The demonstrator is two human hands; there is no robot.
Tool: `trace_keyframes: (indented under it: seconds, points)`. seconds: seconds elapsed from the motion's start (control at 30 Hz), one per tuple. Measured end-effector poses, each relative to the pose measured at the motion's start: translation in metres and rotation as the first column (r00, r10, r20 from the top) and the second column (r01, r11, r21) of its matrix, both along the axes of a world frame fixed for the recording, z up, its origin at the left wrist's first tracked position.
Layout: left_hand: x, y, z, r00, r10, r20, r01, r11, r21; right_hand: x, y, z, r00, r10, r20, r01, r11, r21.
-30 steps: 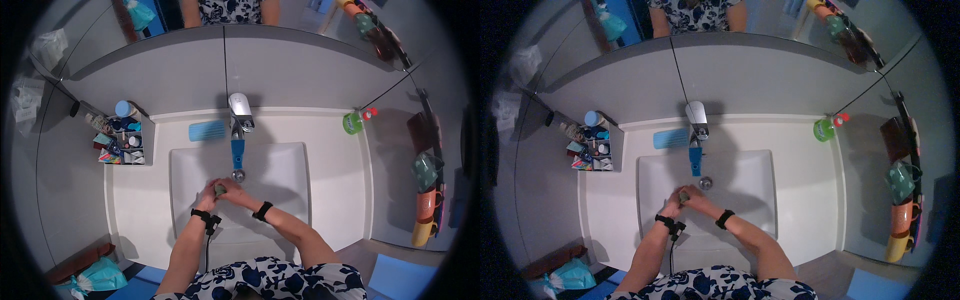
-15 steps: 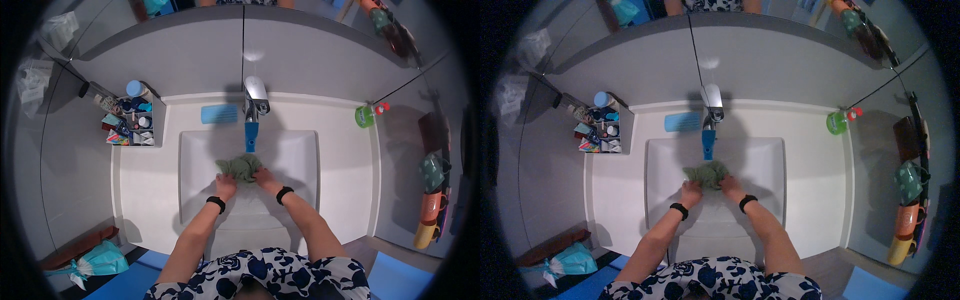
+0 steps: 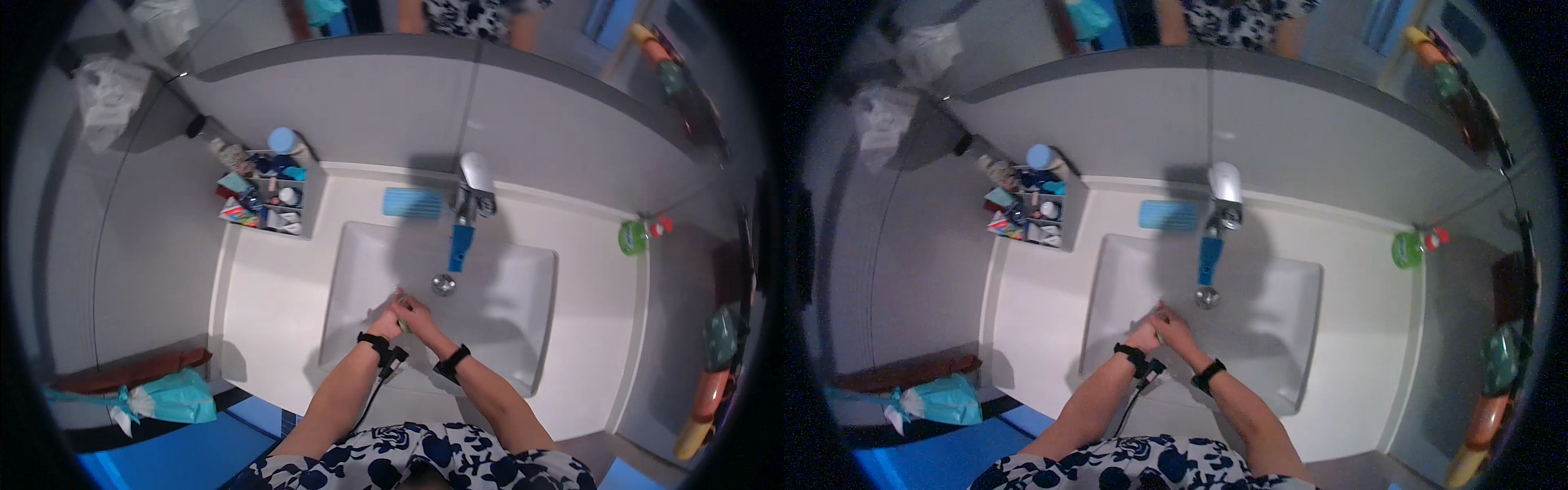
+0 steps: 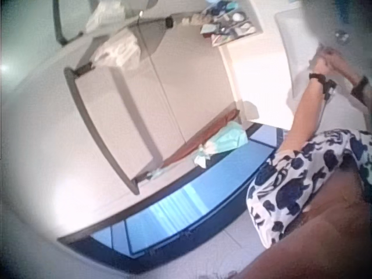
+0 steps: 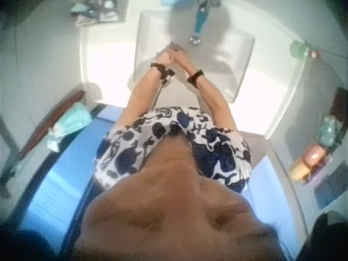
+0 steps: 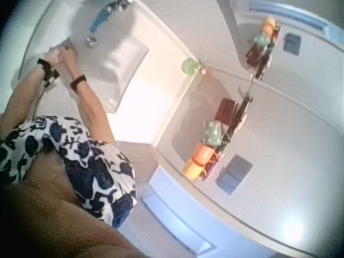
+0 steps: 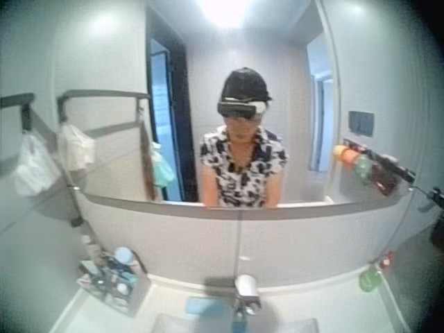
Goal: Cleaning a bathroom mirror and sink area with a green cloth.
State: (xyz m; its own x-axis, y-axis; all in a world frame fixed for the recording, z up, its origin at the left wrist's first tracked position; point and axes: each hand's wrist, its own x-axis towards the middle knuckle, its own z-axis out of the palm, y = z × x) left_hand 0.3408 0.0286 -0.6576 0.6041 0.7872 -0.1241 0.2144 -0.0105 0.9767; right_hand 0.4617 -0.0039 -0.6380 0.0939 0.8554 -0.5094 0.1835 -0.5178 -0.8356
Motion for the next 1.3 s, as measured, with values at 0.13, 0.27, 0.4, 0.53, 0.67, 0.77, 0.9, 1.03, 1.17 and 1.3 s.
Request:
trace_keyframes:
  seconds: [0.13,0.27,0.4,0.53,0.67,0.77,0.9,1.03,1.17,1.3]
  points:
    - [0.034,0.001,-0.037,0.992,0.035,-0.122,-0.063,0.970,-0.236,0.032,0.017,0.026,0.773,0.156,0.615,-0.160,0.986,-0.049]
    - [0.062,-0.001,0.009,0.979,0.191,-0.079,-0.198,0.763,-0.615,0.124,-0.013,-0.036,0.497,0.020,0.867,-0.240,0.964,0.115]
    - [0.031,0.001,-0.051,0.976,0.034,-0.215,-0.137,0.865,-0.483,0.082,-0.039,-0.050,0.217,-0.076,0.973,-0.302,0.943,0.141]
    - [0.011,0.009,-0.049,0.922,0.363,-0.132,-0.249,0.298,-0.922,0.015,-0.023,-0.014,0.952,-0.038,0.305,0.005,0.994,0.111]
    - [0.005,0.009,-0.048,0.972,0.111,0.207,0.022,0.835,-0.551,0.016,-0.006,0.001,0.903,0.201,0.380,-0.247,0.966,0.074]
    - [0.044,0.002,-0.011,0.985,0.035,0.172,0.061,0.849,-0.525,0.074,-0.020,-0.035,0.679,0.111,0.725,-0.344,0.921,0.182]
    - [0.059,0.001,-0.003,0.929,-0.232,-0.288,-0.014,0.756,-0.654,0.146,-0.038,-0.059,0.392,0.176,0.903,-0.551,0.831,0.077]
    - [0.012,-0.019,-0.117,0.926,0.103,-0.364,-0.204,0.946,-0.253,0.074,-0.035,-0.061,0.477,-0.069,0.876,-0.354,0.898,0.263]
    - [0.031,0.004,-0.057,0.936,0.312,-0.165,-0.324,0.577,-0.749,0.037,-0.024,-0.067,0.954,-0.188,-0.233,0.162,0.979,-0.126]
    - [0.018,-0.007,-0.060,0.886,0.417,0.206,-0.068,0.554,-0.830,0.016,-0.006,0.001,0.991,-0.067,0.118,0.022,0.938,0.346]
